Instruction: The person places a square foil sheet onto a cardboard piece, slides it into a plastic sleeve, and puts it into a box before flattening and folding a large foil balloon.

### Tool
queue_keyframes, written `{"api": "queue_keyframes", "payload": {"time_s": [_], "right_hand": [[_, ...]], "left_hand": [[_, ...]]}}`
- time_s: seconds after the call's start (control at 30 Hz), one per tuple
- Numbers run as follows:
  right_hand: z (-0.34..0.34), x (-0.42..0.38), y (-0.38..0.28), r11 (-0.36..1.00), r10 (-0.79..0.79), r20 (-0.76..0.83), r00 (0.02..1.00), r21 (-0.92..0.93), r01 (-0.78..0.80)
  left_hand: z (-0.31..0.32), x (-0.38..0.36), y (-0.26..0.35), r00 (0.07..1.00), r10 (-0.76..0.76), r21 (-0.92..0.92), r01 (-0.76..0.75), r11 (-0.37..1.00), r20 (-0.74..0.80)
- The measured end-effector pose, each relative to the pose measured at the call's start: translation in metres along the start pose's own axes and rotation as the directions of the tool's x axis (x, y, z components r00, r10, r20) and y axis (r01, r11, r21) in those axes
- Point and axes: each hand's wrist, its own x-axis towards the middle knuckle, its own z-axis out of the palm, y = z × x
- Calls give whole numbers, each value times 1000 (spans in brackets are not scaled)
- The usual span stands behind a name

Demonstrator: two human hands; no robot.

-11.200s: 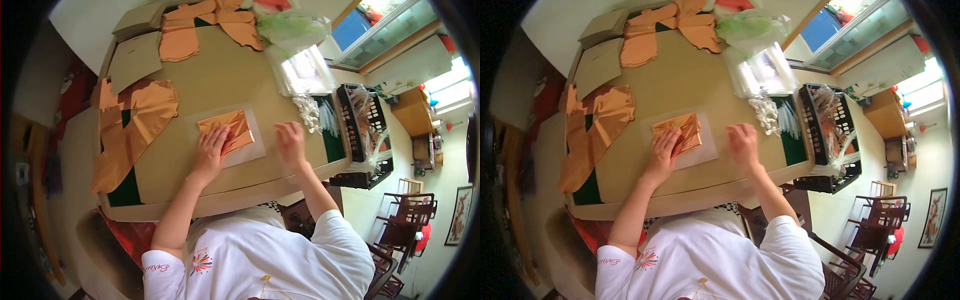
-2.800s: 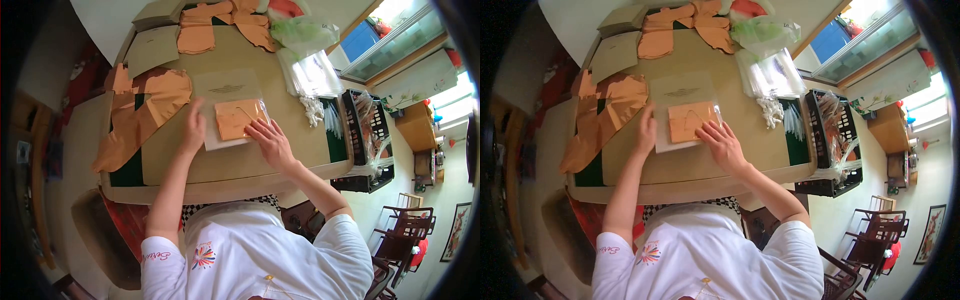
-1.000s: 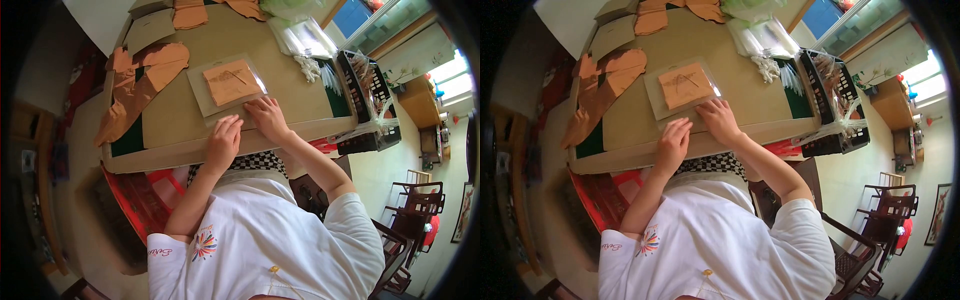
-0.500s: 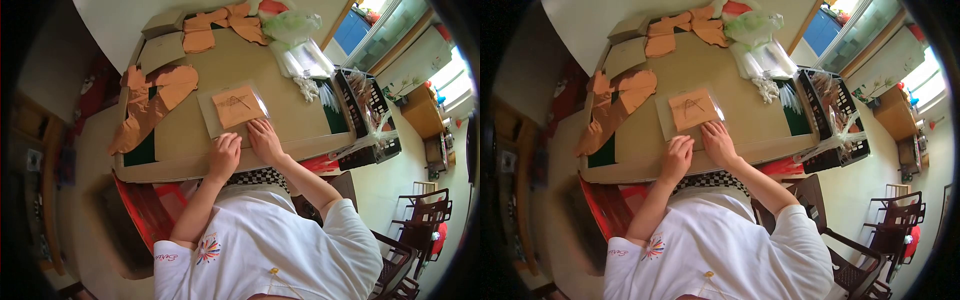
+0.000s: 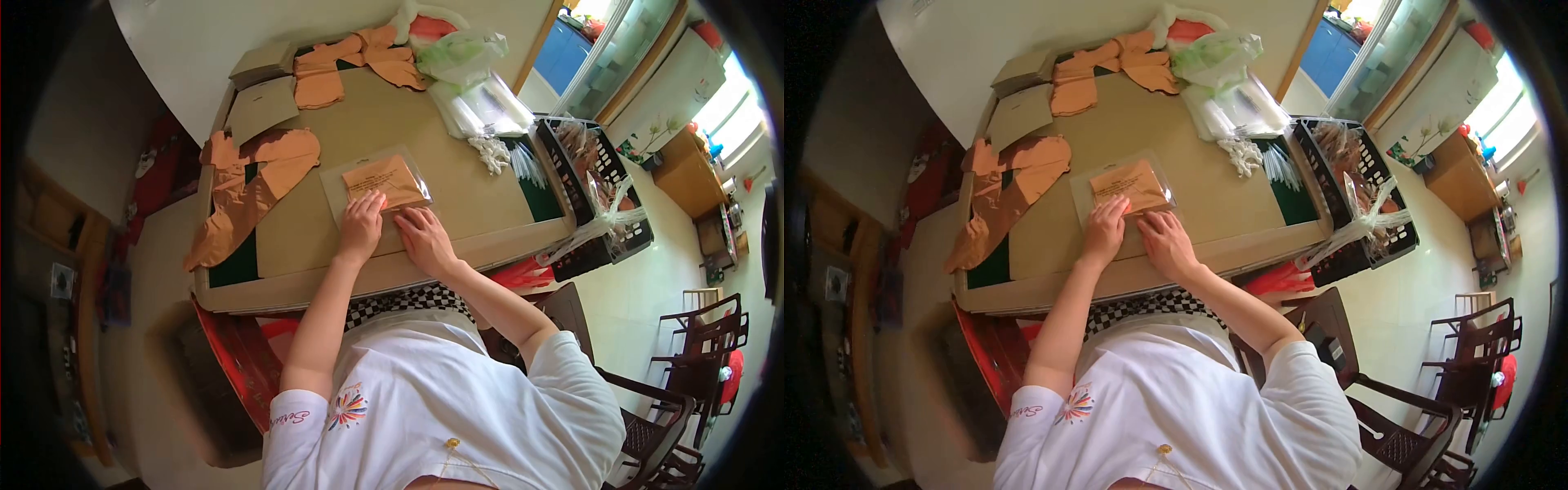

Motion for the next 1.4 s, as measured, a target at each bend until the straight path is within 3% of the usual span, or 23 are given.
{"api": "queue_keyframes", "payload": {"time_s": [0.13, 0.73, 0.83, 0.93, 1.0, 1.03, 1.07, 1.13, 1.2, 1.23, 1.33, 1.4], "right_hand": [[7, -3, 3, 990, -117, 24, 993, -71, 118], [11, 12, 1, 987, 33, 141, 989, -163, -10], [3, -1, 17, 986, -71, -42, 997, -154, 64], [-38, -16, 54, 991, 119, -68, 991, 65, -114], [-52, -18, 117, 904, 334, -152, 930, -227, -362], [-49, -24, 165, 850, 489, -307, 816, -39, -525], [-68, -22, 191, 823, 432, -397, 809, -194, -534], [-85, -31, 232, 769, 497, -476, 725, -146, -622], [-96, -28, 241, 640, 648, -378, 662, -202, -741], [-103, -21, 241, 560, 769, -276, 576, -143, -816], [-107, -12, 249, 505, 819, -205, 536, -184, -843], [-109, -13, 248, 531, 789, -252, 560, -178, -829]], "left_hand": [[-3, 0, 2, 1000, -22, -11, 22, 1000, 17], [2, -2, 1, 999, 19, 90, -23, 996, 41], [7, 1, 0, 999, 33, 115, -37, 993, 40], [6, 1, 0, 999, 39, 122, -42, 992, 31], [5, 0, 1, 999, 42, 122, -46, 991, 31], [4, 0, 1, 998, 48, 135, -52, 990, 33], [5, -1, 2, 998, 47, 130, -51, 990, 32], [3, -1, 3, 999, 38, 134, -40, 990, 21], [-3, -1, 7, 997, 55, 154, -61, 986, 46], [-6, 1, 9, 996, 62, 162, -71, 984, 56], [-8, 2, 13, 997, 75, 117, -76, 990, 9], [-8, 2, 14, 997, 72, 118, -72, 990, 4]]}}
